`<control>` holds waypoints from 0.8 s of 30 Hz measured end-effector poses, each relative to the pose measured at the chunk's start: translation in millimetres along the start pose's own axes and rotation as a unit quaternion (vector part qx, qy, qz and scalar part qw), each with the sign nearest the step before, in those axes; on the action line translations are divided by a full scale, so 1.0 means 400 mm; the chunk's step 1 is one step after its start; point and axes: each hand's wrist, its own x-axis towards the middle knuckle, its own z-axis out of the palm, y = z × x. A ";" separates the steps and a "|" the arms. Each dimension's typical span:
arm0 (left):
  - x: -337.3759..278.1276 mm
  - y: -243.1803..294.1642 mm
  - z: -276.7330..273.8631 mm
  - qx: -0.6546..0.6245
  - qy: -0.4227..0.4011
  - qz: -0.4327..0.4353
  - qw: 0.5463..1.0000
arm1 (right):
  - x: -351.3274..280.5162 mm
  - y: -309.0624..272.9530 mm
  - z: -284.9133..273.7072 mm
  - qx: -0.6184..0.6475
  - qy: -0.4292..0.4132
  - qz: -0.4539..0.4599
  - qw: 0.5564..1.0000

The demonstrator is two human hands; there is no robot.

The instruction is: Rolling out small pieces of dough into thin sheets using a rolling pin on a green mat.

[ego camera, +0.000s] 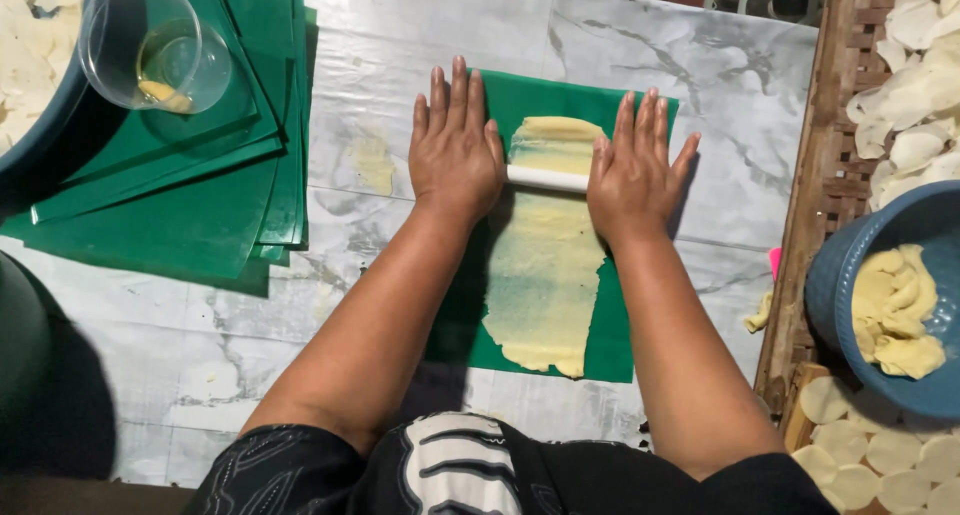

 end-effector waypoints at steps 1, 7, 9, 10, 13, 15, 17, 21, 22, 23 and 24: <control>0.021 -0.001 -0.014 0.000 -0.001 0.002 1.000 | 0.025 -0.009 -0.011 0.000 -0.001 0.002 1.000; 0.087 0.006 -0.047 -0.010 -0.024 -0.015 1.000 | 0.102 -0.022 -0.041 0.002 -0.003 0.009 1.000; 0.051 0.004 -0.038 -0.004 -0.002 0.002 1.000 | 0.075 -0.017 -0.029 -0.023 0.009 -0.001 1.000; 0.027 -0.005 -0.009 -0.004 0.002 0.003 1.000 | 0.049 -0.011 -0.014 -0.023 0.013 -0.001 1.000; -0.075 -0.021 0.046 0.021 0.105 0.025 0.994 | -0.060 0.005 0.023 -0.032 0.069 -0.042 0.996; -0.141 -0.020 0.014 -0.030 0.014 0.034 0.999 | -0.128 0.002 0.018 -0.039 0.081 -0.068 0.994; -0.211 -0.025 0.004 -0.028 0.013 0.039 0.999 | -0.198 0.021 0.047 -0.028 0.103 -0.085 0.991; -0.339 -0.031 -0.006 -0.033 -0.015 0.056 0.998 | -0.348 0.014 0.031 -0.005 0.084 -0.094 0.992; -0.355 -0.036 -0.006 -0.033 -0.010 0.057 0.998 | -0.364 0.016 0.032 -0.005 0.089 -0.096 0.991; -0.369 -0.041 -0.005 -0.038 -0.019 0.057 0.997 | -0.378 0.018 0.034 0.005 0.076 -0.092 0.993; -0.384 -0.045 -0.002 -0.043 -0.030 0.058 0.997 | -0.394 0.020 0.038 0.016 0.061 -0.087 0.994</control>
